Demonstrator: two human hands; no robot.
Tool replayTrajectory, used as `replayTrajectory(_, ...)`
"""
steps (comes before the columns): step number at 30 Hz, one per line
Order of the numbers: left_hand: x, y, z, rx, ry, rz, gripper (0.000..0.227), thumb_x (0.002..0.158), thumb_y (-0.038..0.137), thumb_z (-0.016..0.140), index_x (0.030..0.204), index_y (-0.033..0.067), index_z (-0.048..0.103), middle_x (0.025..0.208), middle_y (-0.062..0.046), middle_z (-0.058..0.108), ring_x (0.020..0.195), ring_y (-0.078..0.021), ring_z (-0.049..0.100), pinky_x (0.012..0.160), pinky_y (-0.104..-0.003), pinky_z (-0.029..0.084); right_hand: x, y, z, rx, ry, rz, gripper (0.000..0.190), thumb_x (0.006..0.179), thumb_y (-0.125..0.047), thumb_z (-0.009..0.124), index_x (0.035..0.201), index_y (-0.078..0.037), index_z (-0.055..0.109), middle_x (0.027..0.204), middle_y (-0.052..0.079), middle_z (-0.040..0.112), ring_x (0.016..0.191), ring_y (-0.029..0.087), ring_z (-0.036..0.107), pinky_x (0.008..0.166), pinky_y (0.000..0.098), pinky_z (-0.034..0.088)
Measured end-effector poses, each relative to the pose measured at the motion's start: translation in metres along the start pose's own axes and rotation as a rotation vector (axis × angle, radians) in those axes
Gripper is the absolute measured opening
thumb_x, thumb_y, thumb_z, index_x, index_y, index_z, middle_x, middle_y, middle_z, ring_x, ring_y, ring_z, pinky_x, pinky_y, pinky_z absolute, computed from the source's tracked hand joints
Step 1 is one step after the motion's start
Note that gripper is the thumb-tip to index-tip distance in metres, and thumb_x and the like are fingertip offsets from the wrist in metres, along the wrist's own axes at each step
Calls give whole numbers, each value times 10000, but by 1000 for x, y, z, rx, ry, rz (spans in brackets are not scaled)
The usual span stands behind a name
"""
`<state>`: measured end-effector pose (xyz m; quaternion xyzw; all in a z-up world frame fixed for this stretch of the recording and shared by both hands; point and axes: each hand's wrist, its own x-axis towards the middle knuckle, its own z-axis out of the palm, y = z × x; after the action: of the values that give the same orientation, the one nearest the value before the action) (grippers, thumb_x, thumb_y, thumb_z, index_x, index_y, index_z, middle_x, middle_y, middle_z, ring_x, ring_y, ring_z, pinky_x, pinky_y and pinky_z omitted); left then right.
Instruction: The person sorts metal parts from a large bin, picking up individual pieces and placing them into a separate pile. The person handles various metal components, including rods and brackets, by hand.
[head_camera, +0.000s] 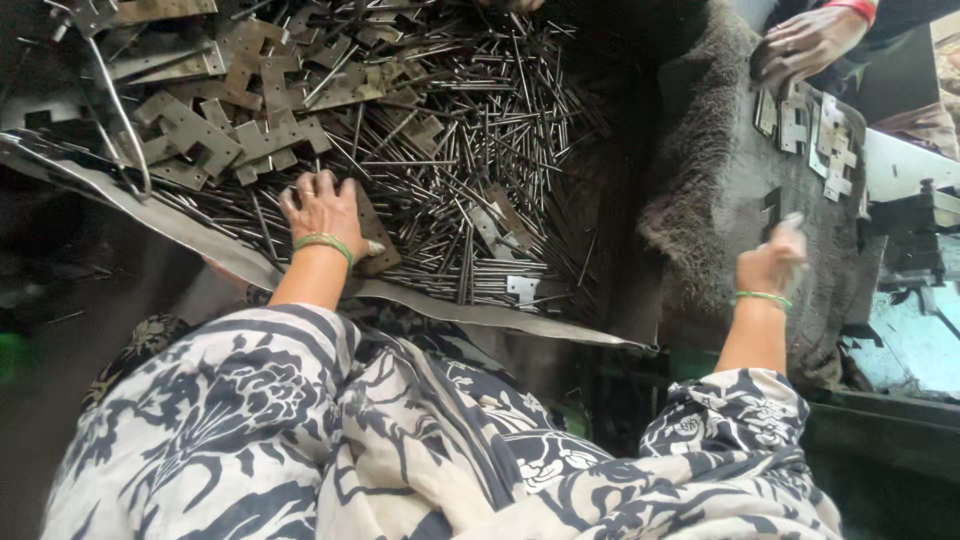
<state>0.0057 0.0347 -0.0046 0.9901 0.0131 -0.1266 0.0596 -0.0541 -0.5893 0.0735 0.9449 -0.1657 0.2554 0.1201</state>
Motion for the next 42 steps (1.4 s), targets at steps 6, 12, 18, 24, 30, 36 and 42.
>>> replayTrajectory(6,13,2,1,-300,109,-28,910,681,463,915,1404,114,486,1425,-142,483,1376,-358,391,1094,-594,331,-21,-95,-21,206,124,-453,522,804,4,639,1312,120,626,1279,290,633,1181,449,630,1064,478,525)
replayTrajectory(12,-17,30,23,-790,87,356,183,988,196,731,1168,209,700,1207,-63,709,1143,-276,699,993,-391,579,-80,-230,-12,499,-1004,-719,430,698,-135,831,1122,-106,766,1039,169,684,1005,388,653,874,466,531)
replayTrajectory(18,-35,3,-2,-1916,199,513,331,795,-25,715,1043,192,690,1345,14,634,1256,-291,636,985,-538,561,-98,-245,30,316,-1032,-824,690,636,-159,860,1274,-38,627,1172,191,636,1053,409,651,863,487,557)
replayTrajectory(24,-37,-32,-53,-2861,87,151,239,958,130,549,1169,52,628,1198,-156,672,1165,-342,668,1025,-540,579,-99,-242,43,232,-1077,-803,899,608,-134,861,1412,-61,464,1245,220,599,1123,439,620,915,491,534)
replayTrajectory(30,-17,-5,-31,-1961,-140,-31,210,960,209,585,1152,126,574,1033,-158,737,880,-352,710,795,-555,585,-97,-240,34,92,-1146,-759,905,689,-115,818,1484,-175,391,1307,220,556,1160,409,615,964,579,473)
replayTrajectory(36,-26,33,28,-190,-237,277,235,903,196,674,1078,61,751,1089,-242,721,1037,-407,698,920,-471,571,-91,-239,38,59,-1253,-683,886,714,-98,785,1507,-176,400,1249,166,685,1229,387,599,1035,573,446)
replayTrajectory(42,-23,44,37,-5,-284,252,263,929,124,609,1136,94,768,1183,-166,729,1156,-359,677,941,-445,578,-90,-231,37,302,-1295,-734,606,680,-54,760,1279,-117,695,1191,208,719,1164,382,670,986,427,547)
